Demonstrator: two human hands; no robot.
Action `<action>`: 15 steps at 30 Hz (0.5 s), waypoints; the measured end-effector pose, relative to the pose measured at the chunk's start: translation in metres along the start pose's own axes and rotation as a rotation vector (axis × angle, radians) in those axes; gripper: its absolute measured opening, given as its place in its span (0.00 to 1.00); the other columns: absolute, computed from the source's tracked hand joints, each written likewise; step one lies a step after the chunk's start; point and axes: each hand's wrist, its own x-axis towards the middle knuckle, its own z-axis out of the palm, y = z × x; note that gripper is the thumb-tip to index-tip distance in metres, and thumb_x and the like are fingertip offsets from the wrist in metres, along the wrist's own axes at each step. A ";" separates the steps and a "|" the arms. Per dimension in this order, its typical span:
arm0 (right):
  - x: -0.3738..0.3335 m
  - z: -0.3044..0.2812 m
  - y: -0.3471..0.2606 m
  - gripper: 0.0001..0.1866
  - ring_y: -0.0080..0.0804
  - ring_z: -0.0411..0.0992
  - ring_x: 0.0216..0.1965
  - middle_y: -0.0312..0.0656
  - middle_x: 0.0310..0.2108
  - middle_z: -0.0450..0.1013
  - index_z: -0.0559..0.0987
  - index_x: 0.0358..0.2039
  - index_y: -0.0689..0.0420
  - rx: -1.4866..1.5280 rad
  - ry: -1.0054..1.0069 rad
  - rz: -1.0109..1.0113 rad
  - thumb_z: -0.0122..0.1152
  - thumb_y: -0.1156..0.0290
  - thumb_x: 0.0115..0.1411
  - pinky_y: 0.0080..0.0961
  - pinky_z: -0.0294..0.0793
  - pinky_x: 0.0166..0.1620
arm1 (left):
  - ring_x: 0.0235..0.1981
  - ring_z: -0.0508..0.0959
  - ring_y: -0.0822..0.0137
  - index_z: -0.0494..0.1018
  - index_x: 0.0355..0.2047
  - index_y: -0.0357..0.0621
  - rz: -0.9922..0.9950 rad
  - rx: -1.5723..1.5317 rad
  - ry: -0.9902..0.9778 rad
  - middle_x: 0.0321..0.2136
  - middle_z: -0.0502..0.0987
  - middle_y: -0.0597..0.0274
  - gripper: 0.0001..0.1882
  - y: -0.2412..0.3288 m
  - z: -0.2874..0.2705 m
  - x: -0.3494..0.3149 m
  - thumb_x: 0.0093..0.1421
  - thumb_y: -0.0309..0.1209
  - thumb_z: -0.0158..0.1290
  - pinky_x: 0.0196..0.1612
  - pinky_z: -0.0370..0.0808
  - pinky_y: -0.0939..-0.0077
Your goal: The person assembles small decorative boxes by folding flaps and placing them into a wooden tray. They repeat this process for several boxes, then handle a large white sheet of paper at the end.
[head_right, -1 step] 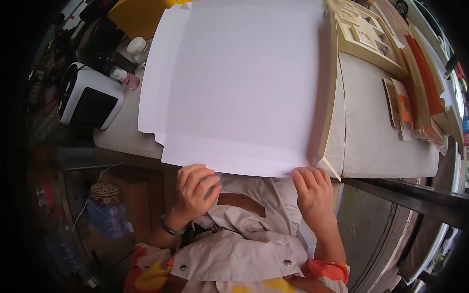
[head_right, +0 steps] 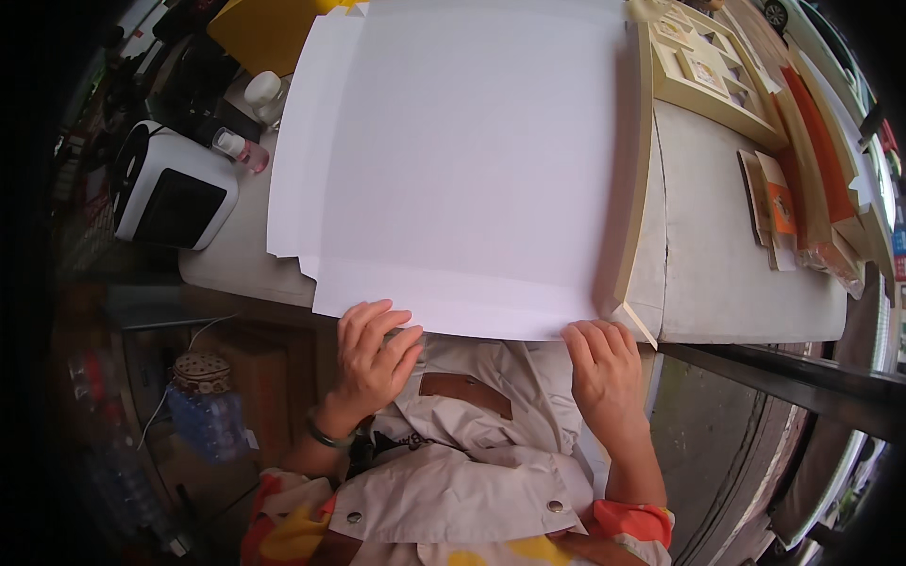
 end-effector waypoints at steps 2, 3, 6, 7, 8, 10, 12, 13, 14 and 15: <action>0.002 0.004 -0.006 0.14 0.39 0.70 0.41 0.42 0.37 0.72 0.73 0.39 0.60 0.055 0.003 0.005 0.57 0.80 0.49 0.36 0.68 0.46 | 0.34 0.74 0.60 0.73 0.36 0.42 0.053 0.070 -0.035 0.31 0.74 0.62 0.15 -0.018 0.008 0.001 0.45 0.19 0.59 0.37 0.70 0.67; 0.003 0.006 -0.009 0.13 0.39 0.70 0.41 0.42 0.36 0.72 0.73 0.38 0.60 0.083 0.005 0.008 0.57 0.80 0.49 0.36 0.68 0.45 | 0.34 0.74 0.61 0.74 0.36 0.42 0.057 0.032 -0.043 0.32 0.74 0.62 0.15 -0.022 0.012 -0.001 0.46 0.19 0.57 0.38 0.70 0.67; 0.002 0.016 -0.008 0.11 0.38 0.70 0.38 0.40 0.34 0.71 0.74 0.35 0.59 0.098 0.066 -0.032 0.58 0.81 0.49 0.34 0.69 0.41 | 0.34 0.74 0.61 0.75 0.36 0.42 0.062 -0.084 -0.045 0.32 0.74 0.62 0.14 -0.026 0.021 -0.003 0.46 0.19 0.55 0.37 0.71 0.67; 0.002 0.019 -0.006 0.10 0.38 0.69 0.37 0.40 0.34 0.71 0.74 0.34 0.59 0.100 0.079 -0.030 0.58 0.81 0.49 0.34 0.69 0.40 | 0.33 0.74 0.61 0.75 0.35 0.42 0.057 -0.121 -0.029 0.31 0.74 0.62 0.15 -0.022 0.025 -0.002 0.45 0.18 0.55 0.36 0.70 0.66; 0.001 0.023 -0.001 0.11 0.38 0.69 0.35 0.39 0.34 0.71 0.74 0.33 0.58 0.139 0.132 0.007 0.59 0.83 0.47 0.33 0.68 0.38 | 0.32 0.73 0.60 0.75 0.35 0.42 0.052 -0.157 -0.012 0.31 0.74 0.61 0.15 -0.019 0.028 -0.001 0.44 0.17 0.56 0.35 0.70 0.66; 0.001 0.023 0.008 0.11 0.38 0.69 0.35 0.39 0.34 0.71 0.74 0.33 0.58 0.106 0.161 0.014 0.58 0.83 0.47 0.33 0.68 0.38 | 0.31 0.73 0.60 0.76 0.35 0.42 0.069 -0.186 -0.069 0.31 0.73 0.60 0.16 -0.015 0.037 -0.001 0.44 0.17 0.56 0.34 0.70 0.65; -0.001 0.027 0.012 0.11 0.38 0.69 0.36 0.39 0.37 0.70 0.75 0.33 0.57 0.083 0.159 0.035 0.61 0.82 0.48 0.33 0.68 0.38 | 0.31 0.73 0.60 0.76 0.36 0.42 0.074 -0.189 -0.083 0.31 0.72 0.60 0.16 -0.012 0.044 0.000 0.44 0.17 0.56 0.34 0.70 0.65; -0.001 0.030 0.012 0.12 0.38 0.68 0.37 0.39 0.37 0.70 0.76 0.34 0.56 0.082 0.182 0.039 0.62 0.81 0.48 0.34 0.68 0.39 | 0.31 0.73 0.60 0.76 0.37 0.42 0.074 -0.175 -0.072 0.32 0.71 0.59 0.17 -0.012 0.048 0.001 0.44 0.18 0.56 0.34 0.70 0.65; -0.002 0.033 0.011 0.12 0.39 0.68 0.38 0.39 0.38 0.69 0.76 0.35 0.55 0.082 0.204 0.041 0.64 0.79 0.47 0.35 0.68 0.40 | 0.32 0.72 0.60 0.76 0.37 0.42 0.073 -0.162 -0.060 0.32 0.71 0.59 0.17 -0.011 0.050 0.003 0.44 0.18 0.56 0.34 0.70 0.65; -0.002 0.034 0.011 0.13 0.39 0.68 0.39 0.39 0.39 0.69 0.76 0.36 0.55 0.082 0.226 0.043 0.65 0.78 0.47 0.36 0.68 0.41 | 0.32 0.72 0.60 0.76 0.38 0.43 0.086 -0.144 -0.051 0.33 0.71 0.59 0.17 -0.012 0.051 0.005 0.44 0.19 0.57 0.34 0.70 0.65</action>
